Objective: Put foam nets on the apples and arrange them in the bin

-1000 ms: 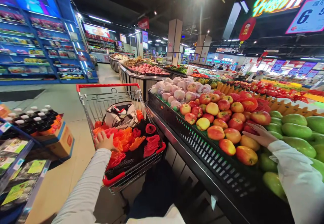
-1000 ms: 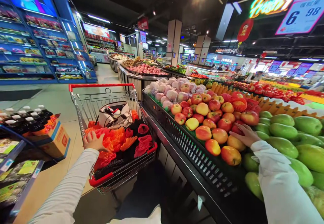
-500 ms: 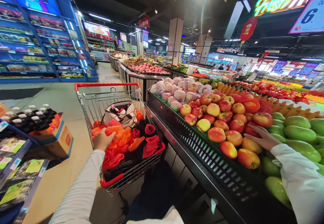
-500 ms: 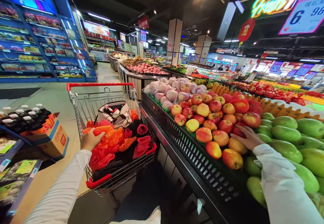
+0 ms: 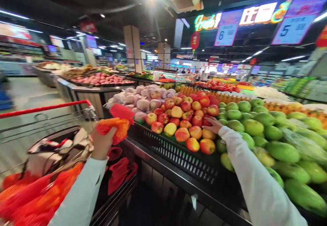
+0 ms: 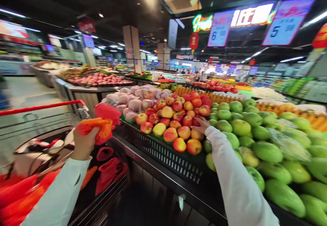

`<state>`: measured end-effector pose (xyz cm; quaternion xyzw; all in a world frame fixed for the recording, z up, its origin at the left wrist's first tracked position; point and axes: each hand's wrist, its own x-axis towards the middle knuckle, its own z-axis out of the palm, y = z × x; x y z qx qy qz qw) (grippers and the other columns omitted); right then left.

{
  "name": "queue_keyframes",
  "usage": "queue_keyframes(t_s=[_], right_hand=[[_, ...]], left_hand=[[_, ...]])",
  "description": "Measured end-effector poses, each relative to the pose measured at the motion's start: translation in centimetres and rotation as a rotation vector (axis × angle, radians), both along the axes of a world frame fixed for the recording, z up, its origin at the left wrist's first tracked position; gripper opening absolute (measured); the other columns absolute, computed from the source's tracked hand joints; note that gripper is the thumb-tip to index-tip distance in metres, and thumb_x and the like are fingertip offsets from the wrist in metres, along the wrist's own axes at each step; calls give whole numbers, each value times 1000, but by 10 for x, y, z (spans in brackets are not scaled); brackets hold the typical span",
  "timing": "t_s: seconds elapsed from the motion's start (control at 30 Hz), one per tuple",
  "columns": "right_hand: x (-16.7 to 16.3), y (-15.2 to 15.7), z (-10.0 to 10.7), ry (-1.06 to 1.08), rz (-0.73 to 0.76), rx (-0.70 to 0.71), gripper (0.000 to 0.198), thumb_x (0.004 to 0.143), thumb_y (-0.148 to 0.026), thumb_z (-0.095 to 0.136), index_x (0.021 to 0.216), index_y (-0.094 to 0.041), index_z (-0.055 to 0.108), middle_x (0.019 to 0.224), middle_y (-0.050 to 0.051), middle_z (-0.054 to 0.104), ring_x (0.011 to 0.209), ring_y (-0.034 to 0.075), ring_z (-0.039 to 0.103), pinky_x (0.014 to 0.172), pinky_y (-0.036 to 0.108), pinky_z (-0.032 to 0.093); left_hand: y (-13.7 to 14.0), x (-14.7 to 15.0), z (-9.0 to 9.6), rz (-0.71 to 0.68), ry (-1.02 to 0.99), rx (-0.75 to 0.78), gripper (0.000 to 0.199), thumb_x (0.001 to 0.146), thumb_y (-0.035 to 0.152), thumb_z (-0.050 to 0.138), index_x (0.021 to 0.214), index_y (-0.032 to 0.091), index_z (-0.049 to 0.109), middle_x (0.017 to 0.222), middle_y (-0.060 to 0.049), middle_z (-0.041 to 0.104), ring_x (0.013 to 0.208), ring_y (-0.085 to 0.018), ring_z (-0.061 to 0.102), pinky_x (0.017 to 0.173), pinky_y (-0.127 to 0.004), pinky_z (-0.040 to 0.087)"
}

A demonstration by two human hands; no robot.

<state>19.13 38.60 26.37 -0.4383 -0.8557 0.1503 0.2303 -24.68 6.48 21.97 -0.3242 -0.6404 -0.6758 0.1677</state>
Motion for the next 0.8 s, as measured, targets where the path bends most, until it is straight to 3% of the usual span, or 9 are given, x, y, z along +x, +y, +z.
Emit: queue_keyframes(t_s=[0.07, 0.13, 0.2, 0.27, 0.33, 0.43, 0.5, 0.57, 0.8], right_hand=[[-3, 0, 1, 219, -13, -9, 57, 69, -44, 83, 118, -18, 71, 133, 17, 63, 126, 36, 60, 117, 54, 40], [-4, -1, 7, 323, -29, 30, 46, 88, -54, 60, 117, -20, 70, 121, 12, 71, 116, 29, 66, 111, 49, 47], [-3, -5, 16, 459, -69, 132, 55, 100, -55, 30, 127, -22, 63, 127, 11, 68, 123, 24, 62, 115, 47, 44], [0, -10, 25, 652, -44, 274, 57, 100, -53, 27, 134, -20, 58, 132, 12, 66, 121, 23, 63, 112, 46, 46], [2, -13, 29, 738, 14, 377, 51, 94, -50, 42, 128, -18, 62, 126, 13, 69, 116, 24, 65, 109, 46, 49], [6, -10, 27, 680, -39, 407, 31, 87, -36, 50, 100, -20, 72, 109, 11, 75, 106, 26, 69, 104, 47, 52], [8, -5, 24, 660, -116, 403, 21, 81, -31, 56, 89, -22, 73, 99, 10, 76, 96, 26, 70, 97, 48, 54], [9, -3, 21, 665, -183, 413, 18, 77, -28, 62, 90, -22, 72, 101, 10, 74, 97, 27, 68, 97, 49, 54], [6, -12, 26, 746, -342, 299, 45, 71, -48, 74, 102, -16, 67, 109, 14, 73, 104, 31, 68, 99, 49, 52]], left_hand=[[57, 50, 46, -180, 190, 9, 29, 67, 34, 67, 91, 19, 61, 85, -3, 69, 77, -20, 66, 79, -38, 58], [112, 111, 89, -348, 437, -29, 30, 71, 32, 66, 98, 19, 63, 99, -7, 73, 91, -22, 68, 90, -39, 56], [161, 175, 120, -528, 759, -206, 34, 72, 29, 66, 104, 19, 65, 104, -8, 74, 97, -24, 69, 92, -39, 55], [203, 230, 136, -679, 1116, -441, 30, 73, 28, 67, 102, 18, 66, 107, -10, 75, 101, -28, 69, 93, -42, 53], [239, 269, 136, -709, 1236, -578, 28, 77, 20, 62, 104, 16, 66, 110, -13, 74, 103, -30, 70, 91, -42, 52], [275, 289, 121, -720, 1201, -597, 34, 73, 9, 59, 106, 13, 65, 110, -16, 74, 102, -29, 71, 85, -38, 53], [289, 283, 109, -738, 1152, -568, 32, 74, 9, 57, 105, 14, 64, 109, -14, 74, 102, -27, 71, 84, -36, 53], [294, 272, 102, -747, 1090, -536, 27, 77, 12, 56, 103, 17, 62, 111, -12, 74, 104, -26, 70, 86, -35, 53], [301, 257, 98, -709, 792, -383, 21, 77, 21, 59, 96, 22, 52, 102, -7, 71, 99, -25, 67, 87, -37, 51]])
